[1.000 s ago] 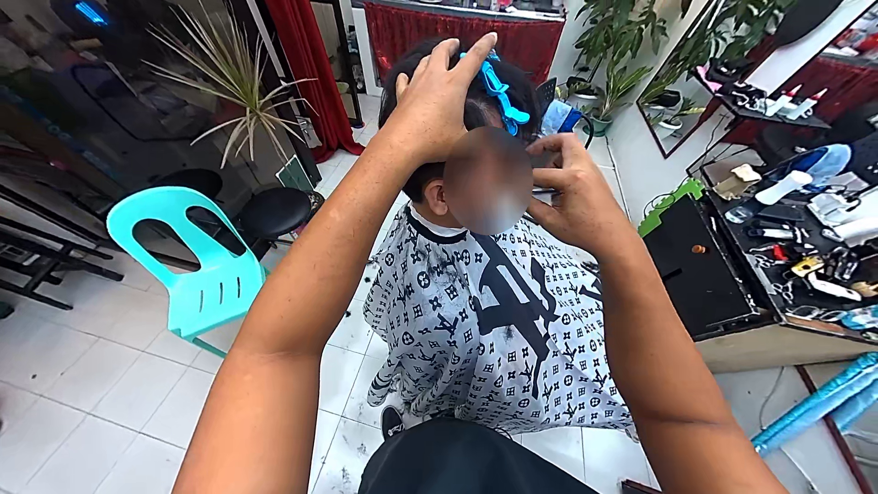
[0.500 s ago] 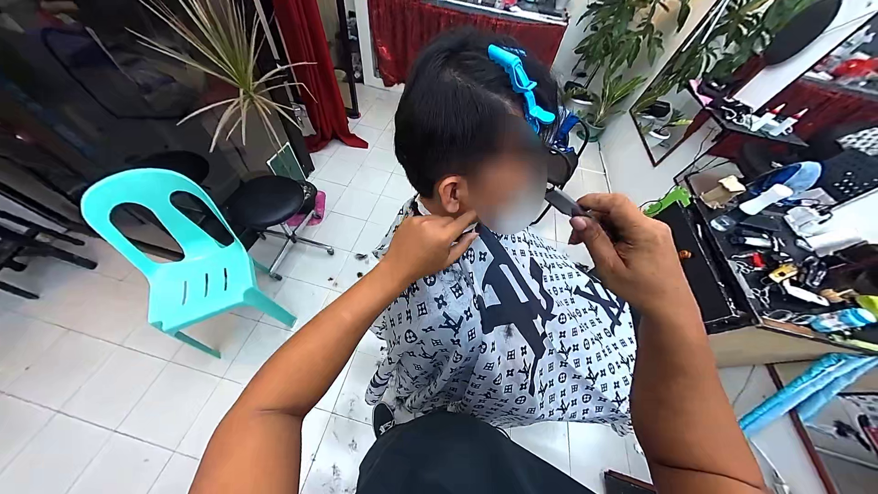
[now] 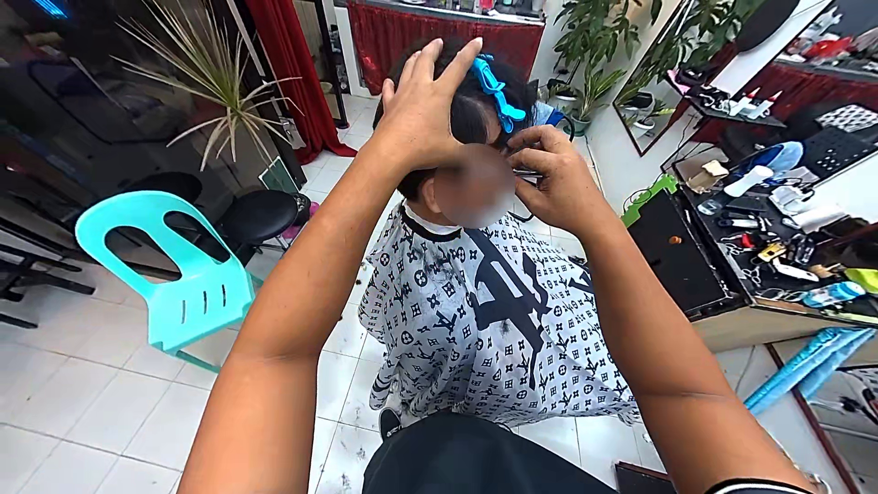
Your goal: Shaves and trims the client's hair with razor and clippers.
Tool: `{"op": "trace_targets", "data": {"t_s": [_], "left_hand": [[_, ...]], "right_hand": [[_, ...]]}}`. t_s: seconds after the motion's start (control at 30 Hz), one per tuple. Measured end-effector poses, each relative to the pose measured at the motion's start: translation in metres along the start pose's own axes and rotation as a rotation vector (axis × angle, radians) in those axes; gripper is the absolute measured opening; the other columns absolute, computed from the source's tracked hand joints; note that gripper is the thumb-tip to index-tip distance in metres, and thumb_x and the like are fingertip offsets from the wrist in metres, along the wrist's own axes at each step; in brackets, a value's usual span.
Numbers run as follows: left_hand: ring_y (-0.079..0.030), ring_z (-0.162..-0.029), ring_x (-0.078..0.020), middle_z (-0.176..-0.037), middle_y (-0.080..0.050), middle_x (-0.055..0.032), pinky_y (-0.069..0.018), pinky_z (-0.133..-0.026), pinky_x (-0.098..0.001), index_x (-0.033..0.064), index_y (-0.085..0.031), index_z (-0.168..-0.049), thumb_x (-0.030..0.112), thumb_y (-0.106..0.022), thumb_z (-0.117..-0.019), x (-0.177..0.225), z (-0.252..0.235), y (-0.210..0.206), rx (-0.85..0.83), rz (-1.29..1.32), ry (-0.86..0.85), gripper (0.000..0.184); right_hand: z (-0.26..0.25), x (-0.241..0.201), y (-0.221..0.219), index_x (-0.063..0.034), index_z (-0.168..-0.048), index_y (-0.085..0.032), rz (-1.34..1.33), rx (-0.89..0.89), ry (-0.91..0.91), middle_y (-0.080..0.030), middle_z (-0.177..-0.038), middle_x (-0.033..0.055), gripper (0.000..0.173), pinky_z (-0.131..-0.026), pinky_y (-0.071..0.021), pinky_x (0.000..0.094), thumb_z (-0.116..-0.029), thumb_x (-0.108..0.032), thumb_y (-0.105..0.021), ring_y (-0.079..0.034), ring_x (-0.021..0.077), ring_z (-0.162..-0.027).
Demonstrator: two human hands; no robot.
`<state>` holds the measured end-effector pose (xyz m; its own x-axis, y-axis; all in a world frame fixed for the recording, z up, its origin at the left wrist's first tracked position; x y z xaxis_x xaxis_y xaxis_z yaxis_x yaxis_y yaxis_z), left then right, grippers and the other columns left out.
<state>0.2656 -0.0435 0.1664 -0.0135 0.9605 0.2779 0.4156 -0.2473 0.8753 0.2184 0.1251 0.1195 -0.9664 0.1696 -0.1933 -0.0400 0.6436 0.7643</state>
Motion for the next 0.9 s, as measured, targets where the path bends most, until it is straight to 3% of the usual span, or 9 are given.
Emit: {"op": "trace_targets", "data": {"t_s": [0.33, 0.9], "left_hand": [[-0.031, -0.148, -0.0396, -0.164, -0.028, -0.0174, -0.0324, -0.109, -0.067, 0.0302, -0.02, -0.165, 0.049, -0.091, -0.0665, 0.0008, -0.0023, -0.0029, -0.003, -0.013, -0.001, 0.123], [-0.034, -0.147, -0.0387, -0.162, -0.032, -0.0156, -0.034, -0.108, -0.0667, 0.0289, -0.02, -0.165, 0.049, -0.09, -0.067, 0.0013, -0.0059, -0.0027, 0.012, -0.018, -0.004, 0.121]], "right_hand": [[-0.0006, 0.0045, -0.0014, -0.0058, -0.105, -0.076, 0.009, 0.058, 0.003, -0.064, -0.127, 0.0168, 0.018, -0.101, -0.0464, 0.0437, -0.0976, -0.019, -0.065, -0.059, 0.0309, -0.117], [-0.0036, 0.0055, -0.0025, -0.0051, -0.105, -0.076, 0.021, 0.03, 0.019, -0.062, -0.125, 0.0193, 0.019, -0.101, -0.0476, 0.0451, -0.0973, -0.019, -0.065, -0.059, 0.0326, -0.116]]}}
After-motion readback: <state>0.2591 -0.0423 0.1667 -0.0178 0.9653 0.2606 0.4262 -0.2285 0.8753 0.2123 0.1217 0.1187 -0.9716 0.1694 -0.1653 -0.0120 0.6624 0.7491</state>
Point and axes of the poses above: each hand's wrist, its own z-axis away from the middle knuckle, its own y-axis out of the back of the hand, x = y × z, the point moved 9 cm from there along -z, towards the middle knuckle
